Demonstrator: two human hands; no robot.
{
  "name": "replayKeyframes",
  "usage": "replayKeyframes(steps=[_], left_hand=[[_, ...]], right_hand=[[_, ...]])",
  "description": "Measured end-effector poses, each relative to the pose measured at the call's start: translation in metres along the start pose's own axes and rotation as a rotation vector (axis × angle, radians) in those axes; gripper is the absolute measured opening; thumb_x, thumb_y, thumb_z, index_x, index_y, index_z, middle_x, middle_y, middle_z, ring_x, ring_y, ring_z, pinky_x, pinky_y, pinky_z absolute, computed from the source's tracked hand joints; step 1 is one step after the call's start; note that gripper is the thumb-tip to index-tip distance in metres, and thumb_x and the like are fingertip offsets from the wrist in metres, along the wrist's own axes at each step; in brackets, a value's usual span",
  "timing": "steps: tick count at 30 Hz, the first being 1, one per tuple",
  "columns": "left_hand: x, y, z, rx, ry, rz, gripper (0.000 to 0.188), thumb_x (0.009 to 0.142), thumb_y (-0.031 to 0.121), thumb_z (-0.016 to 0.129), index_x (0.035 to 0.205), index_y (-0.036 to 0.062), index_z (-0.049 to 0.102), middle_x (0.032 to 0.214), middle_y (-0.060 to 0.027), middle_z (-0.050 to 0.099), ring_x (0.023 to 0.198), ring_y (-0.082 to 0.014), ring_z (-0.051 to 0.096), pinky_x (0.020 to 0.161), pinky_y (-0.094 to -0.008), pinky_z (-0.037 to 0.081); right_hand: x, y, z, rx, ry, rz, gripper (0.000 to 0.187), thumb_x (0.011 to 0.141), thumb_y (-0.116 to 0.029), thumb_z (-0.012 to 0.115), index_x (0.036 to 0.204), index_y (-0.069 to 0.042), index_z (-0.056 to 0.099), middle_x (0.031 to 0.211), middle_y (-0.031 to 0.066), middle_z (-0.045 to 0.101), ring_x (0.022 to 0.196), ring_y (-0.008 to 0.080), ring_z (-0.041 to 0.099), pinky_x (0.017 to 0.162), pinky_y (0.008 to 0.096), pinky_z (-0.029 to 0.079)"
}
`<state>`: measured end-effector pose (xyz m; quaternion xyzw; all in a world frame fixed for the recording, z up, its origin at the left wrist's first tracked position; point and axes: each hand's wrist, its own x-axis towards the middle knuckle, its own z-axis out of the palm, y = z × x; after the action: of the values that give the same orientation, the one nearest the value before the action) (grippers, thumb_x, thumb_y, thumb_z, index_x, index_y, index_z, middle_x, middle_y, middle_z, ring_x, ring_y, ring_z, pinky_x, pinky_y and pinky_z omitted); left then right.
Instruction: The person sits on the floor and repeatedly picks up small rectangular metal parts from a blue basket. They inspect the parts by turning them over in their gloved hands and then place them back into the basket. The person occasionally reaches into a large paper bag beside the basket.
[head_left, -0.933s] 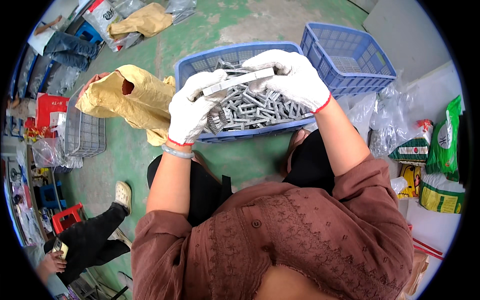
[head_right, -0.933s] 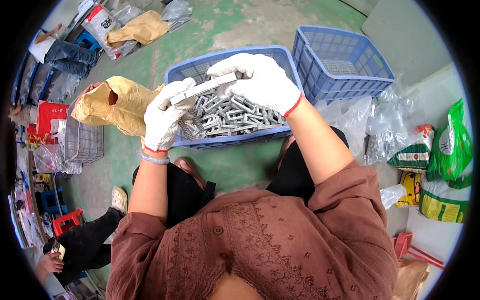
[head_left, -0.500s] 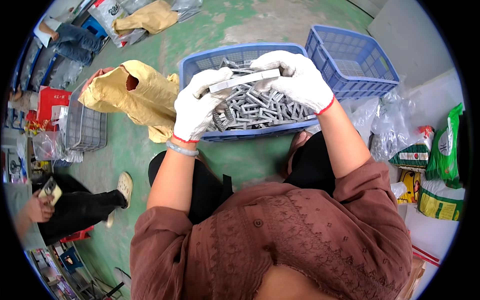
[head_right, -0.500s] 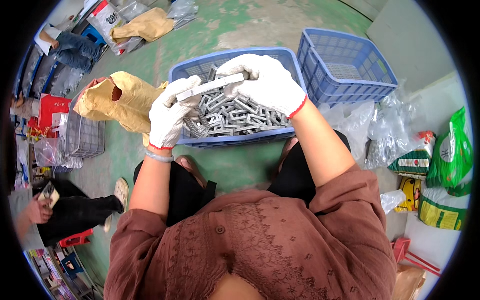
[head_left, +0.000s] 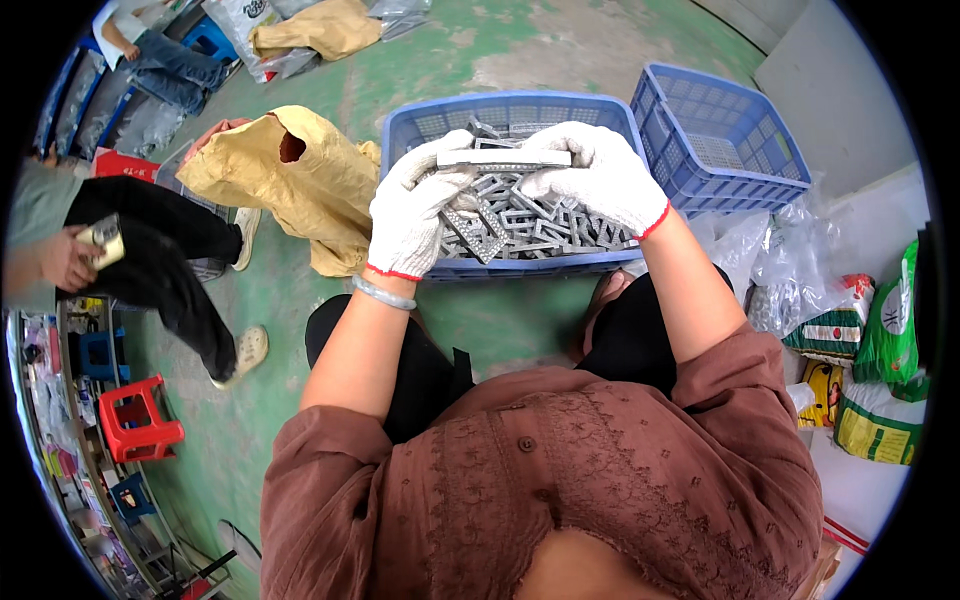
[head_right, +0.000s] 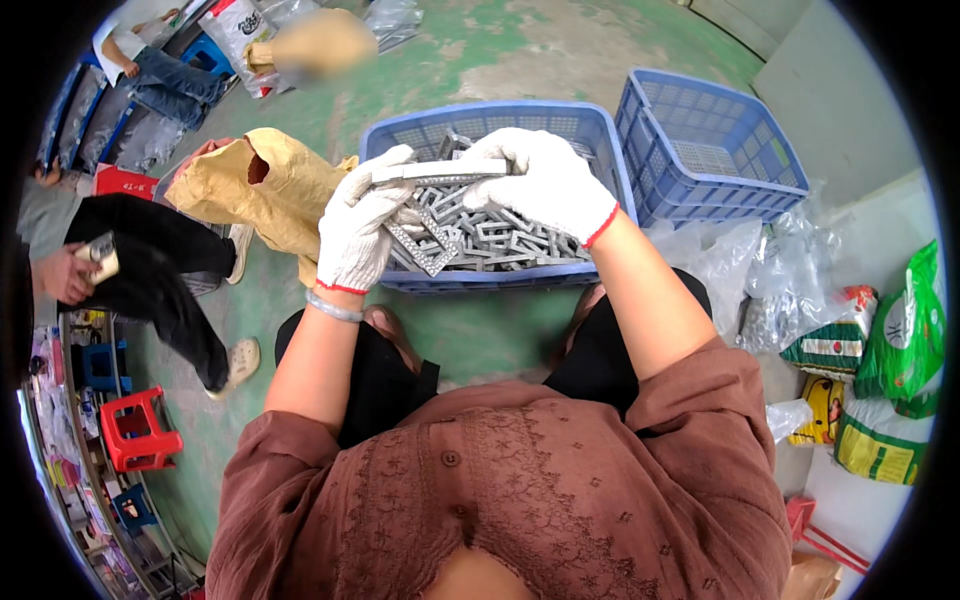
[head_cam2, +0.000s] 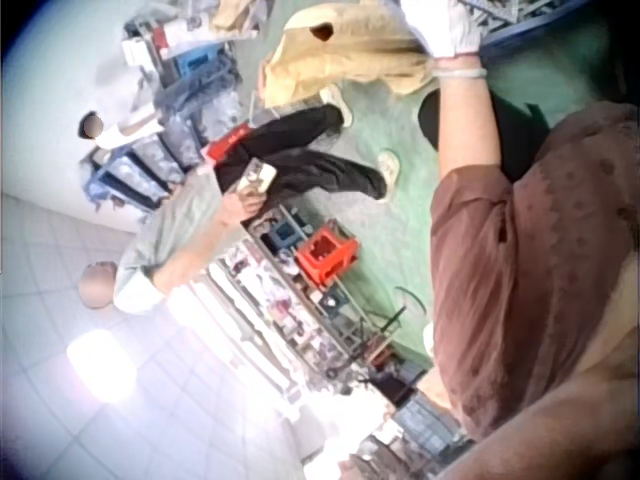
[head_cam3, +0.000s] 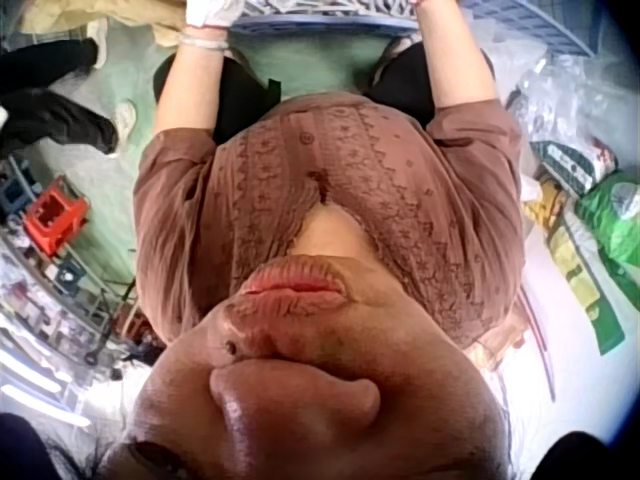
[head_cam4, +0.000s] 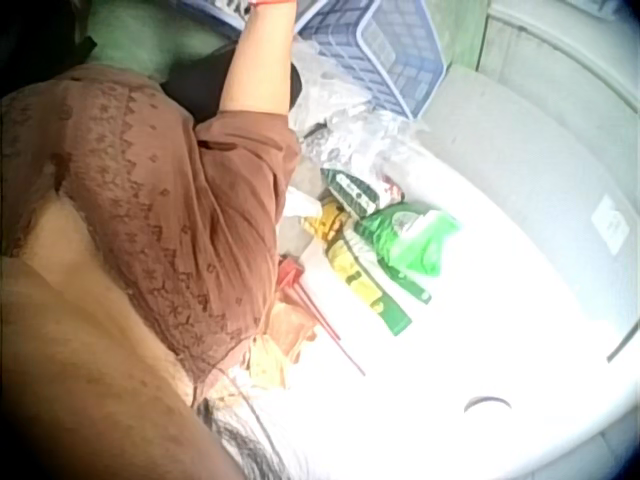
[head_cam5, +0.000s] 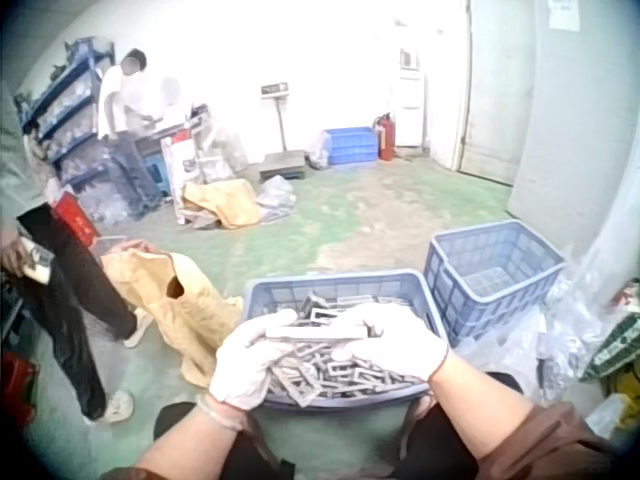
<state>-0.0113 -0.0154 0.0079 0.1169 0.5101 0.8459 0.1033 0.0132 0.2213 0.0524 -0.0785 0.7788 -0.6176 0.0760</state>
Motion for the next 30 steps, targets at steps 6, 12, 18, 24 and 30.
replayKeyframes(steps=[6,12,18,24,30], left_hand=[[-0.008,0.003,0.000,-0.040,0.009,-0.032,0.039,0.091,0.001,0.061,0.129,-0.0055,0.059,0.119,-0.0130,0.065,0.108,-0.0208,0.063,0.092,-0.0325,0.054],[-0.006,0.001,-0.018,-0.597,-0.072,-0.152,0.054,0.082,0.006,0.058,0.135,-0.0033,0.050,0.126,-0.0155,0.058,0.106,-0.0311,0.061,0.095,-0.0516,0.050],[-0.027,0.024,-0.018,-0.232,0.166,-0.233,0.034,0.091,0.001,0.064,0.124,-0.0008,0.055,0.111,-0.0138,0.062,0.097,-0.0245,0.064,0.087,-0.0427,0.055],[-0.047,0.094,-0.050,0.024,0.321,-0.091,0.045,0.085,-0.004,0.063,0.129,-0.0053,0.054,0.115,-0.0160,0.061,0.096,-0.0272,0.065,0.086,-0.0410,0.058],[-0.062,0.193,-0.128,0.159,0.501,0.166,0.039,0.084,-0.008,0.061,0.123,-0.0100,0.053,0.103,-0.0165,0.060,0.076,-0.0260,0.065,0.073,-0.0373,0.058]], right_hand=[[-0.002,0.004,0.007,0.141,-0.061,-0.015,0.026,0.078,-0.003,0.076,0.103,-0.003,0.070,0.089,0.0040,0.072,0.083,0.0111,0.067,0.077,0.0278,0.053],[-0.005,0.015,0.026,-0.580,0.157,-0.603,0.027,0.076,-0.005,0.067,0.102,-0.012,0.071,0.101,0.0096,0.070,0.093,0.0287,0.069,0.079,0.0354,0.056],[-0.008,-0.001,0.066,-0.870,-0.025,-0.876,0.037,0.089,-0.011,0.057,0.123,-0.019,0.066,0.122,0.0052,0.066,0.104,0.0256,0.067,0.079,0.0347,0.056],[0.014,-0.015,0.076,-0.472,-0.148,-0.743,0.044,0.085,-0.006,0.066,0.128,-0.011,0.061,0.130,0.0149,0.060,0.114,0.0336,0.061,0.098,0.0398,0.052],[0.089,-0.089,0.136,-0.642,-0.199,-0.509,0.060,0.087,-0.035,0.061,0.142,-0.016,0.047,0.149,0.0156,0.044,0.129,0.0367,0.053,0.103,0.0476,0.047]])
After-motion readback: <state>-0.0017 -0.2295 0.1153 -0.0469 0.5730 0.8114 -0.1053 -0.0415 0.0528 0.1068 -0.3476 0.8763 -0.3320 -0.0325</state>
